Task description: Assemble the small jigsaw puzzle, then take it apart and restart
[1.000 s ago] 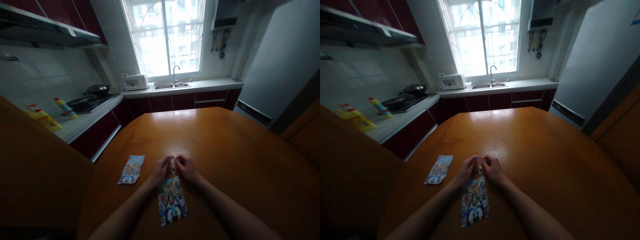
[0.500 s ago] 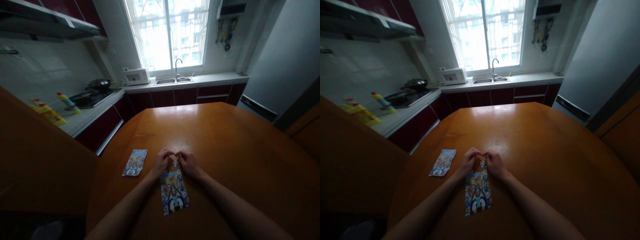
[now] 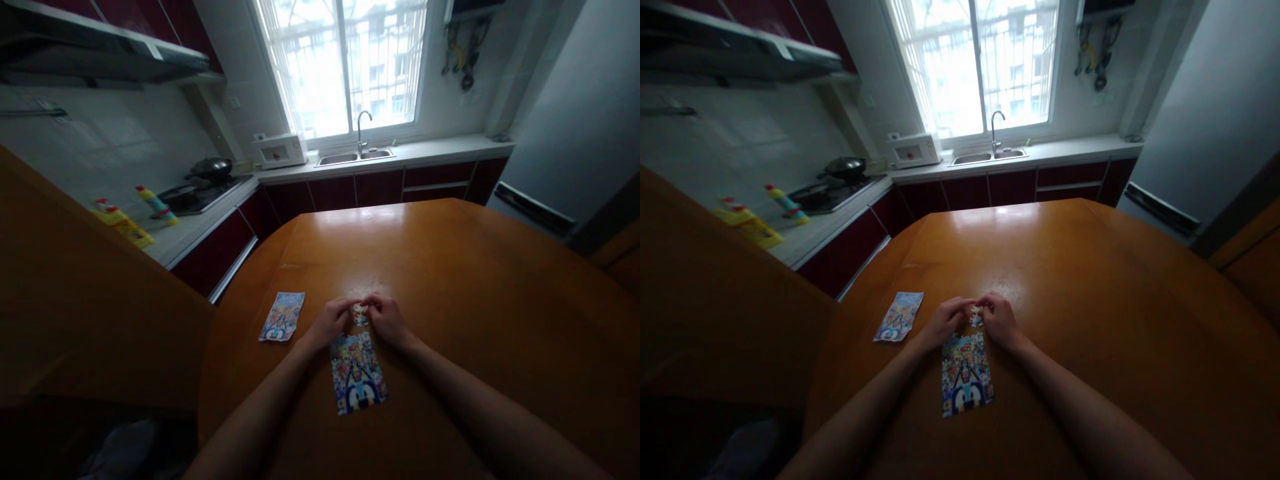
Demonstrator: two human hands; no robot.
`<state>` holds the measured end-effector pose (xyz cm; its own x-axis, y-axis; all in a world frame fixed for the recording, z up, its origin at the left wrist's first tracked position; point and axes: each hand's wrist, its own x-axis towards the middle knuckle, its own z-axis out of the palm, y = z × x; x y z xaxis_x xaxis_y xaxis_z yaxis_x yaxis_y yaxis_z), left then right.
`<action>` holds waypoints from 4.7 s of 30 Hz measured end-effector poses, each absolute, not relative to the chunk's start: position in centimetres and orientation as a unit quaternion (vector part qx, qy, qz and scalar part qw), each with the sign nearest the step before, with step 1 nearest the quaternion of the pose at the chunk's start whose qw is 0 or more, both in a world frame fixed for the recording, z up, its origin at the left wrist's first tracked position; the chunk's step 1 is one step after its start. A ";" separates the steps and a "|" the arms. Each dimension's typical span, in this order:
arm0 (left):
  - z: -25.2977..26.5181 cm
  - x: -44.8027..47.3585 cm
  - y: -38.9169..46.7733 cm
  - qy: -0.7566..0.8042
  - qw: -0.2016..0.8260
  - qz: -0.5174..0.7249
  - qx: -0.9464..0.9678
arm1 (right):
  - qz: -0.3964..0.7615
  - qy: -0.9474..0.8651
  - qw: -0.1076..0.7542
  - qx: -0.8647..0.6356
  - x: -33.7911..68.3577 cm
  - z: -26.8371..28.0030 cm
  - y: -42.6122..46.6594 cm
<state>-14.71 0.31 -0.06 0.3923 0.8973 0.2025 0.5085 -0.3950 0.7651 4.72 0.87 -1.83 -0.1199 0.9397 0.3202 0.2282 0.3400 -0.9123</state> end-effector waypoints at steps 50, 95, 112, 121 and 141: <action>3.6 -15.8 -2.6 0.497 0.268 0.231 0.793 | 0.361 -0.773 0.414 -0.316 4.4 -1.1 -0.2; 2.3 -15.7 -2.1 0.504 0.291 0.277 0.764 | 0.279 -0.679 0.491 -0.469 4.3 -1.8 0.5; 2.6 -14.1 -4.2 0.510 0.320 0.127 0.789 | 0.222 -0.719 0.394 -0.528 6.2 0.7 -2.0; 2.6 -14.5 -3.2 0.489 0.315 0.252 0.774 | 0.211 -0.795 0.086 -0.563 5.9 2.9 -3.8; 1.7 -13.8 -3.3 0.461 0.314 0.231 0.797 | 0.236 -0.810 0.150 -0.516 5.9 2.2 -2.8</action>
